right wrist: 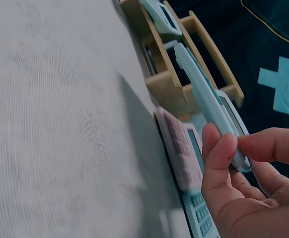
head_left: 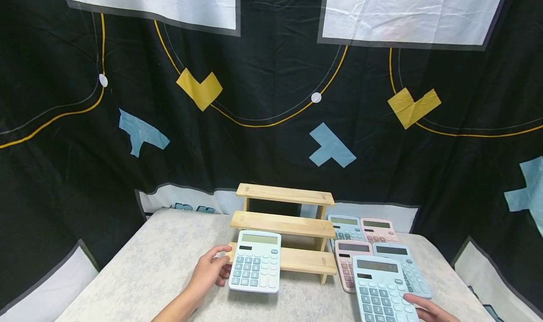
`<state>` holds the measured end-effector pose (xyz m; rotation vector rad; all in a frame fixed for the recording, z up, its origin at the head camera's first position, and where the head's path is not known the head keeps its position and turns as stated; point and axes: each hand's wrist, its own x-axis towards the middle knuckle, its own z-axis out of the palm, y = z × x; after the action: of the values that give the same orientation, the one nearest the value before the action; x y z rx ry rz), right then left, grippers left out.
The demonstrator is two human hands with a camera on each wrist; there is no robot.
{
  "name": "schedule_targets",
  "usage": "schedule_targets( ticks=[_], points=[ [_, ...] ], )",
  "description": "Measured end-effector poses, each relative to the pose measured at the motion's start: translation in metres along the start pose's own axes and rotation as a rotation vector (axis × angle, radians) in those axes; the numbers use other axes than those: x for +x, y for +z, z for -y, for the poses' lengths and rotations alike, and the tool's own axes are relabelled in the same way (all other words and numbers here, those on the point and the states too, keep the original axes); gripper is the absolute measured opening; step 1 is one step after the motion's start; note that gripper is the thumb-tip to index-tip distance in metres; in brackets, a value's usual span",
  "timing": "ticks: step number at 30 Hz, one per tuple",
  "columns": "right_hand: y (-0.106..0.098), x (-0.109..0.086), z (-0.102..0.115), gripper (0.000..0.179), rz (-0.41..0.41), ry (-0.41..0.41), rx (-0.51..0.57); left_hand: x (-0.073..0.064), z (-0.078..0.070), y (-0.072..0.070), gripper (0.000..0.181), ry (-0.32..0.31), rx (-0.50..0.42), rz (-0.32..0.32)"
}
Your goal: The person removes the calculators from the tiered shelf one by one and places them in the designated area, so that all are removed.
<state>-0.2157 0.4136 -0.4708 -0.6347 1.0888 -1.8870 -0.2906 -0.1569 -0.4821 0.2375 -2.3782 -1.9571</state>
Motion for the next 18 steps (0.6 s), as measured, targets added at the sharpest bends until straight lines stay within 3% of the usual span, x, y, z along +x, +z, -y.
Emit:
schedule_targets(
  ticks=[11,18],
  points=[
    [-0.013,-0.027,-0.004,0.065,0.018,-0.069,-0.067,0.001,-0.002,0.001,0.039,0.003,0.0,0.005],
    [-0.029,-0.048,-0.007,0.052,-0.087,0.014,0.037,0.0,0.0,0.002,0.038,0.015,-0.004,0.014]
  ],
)
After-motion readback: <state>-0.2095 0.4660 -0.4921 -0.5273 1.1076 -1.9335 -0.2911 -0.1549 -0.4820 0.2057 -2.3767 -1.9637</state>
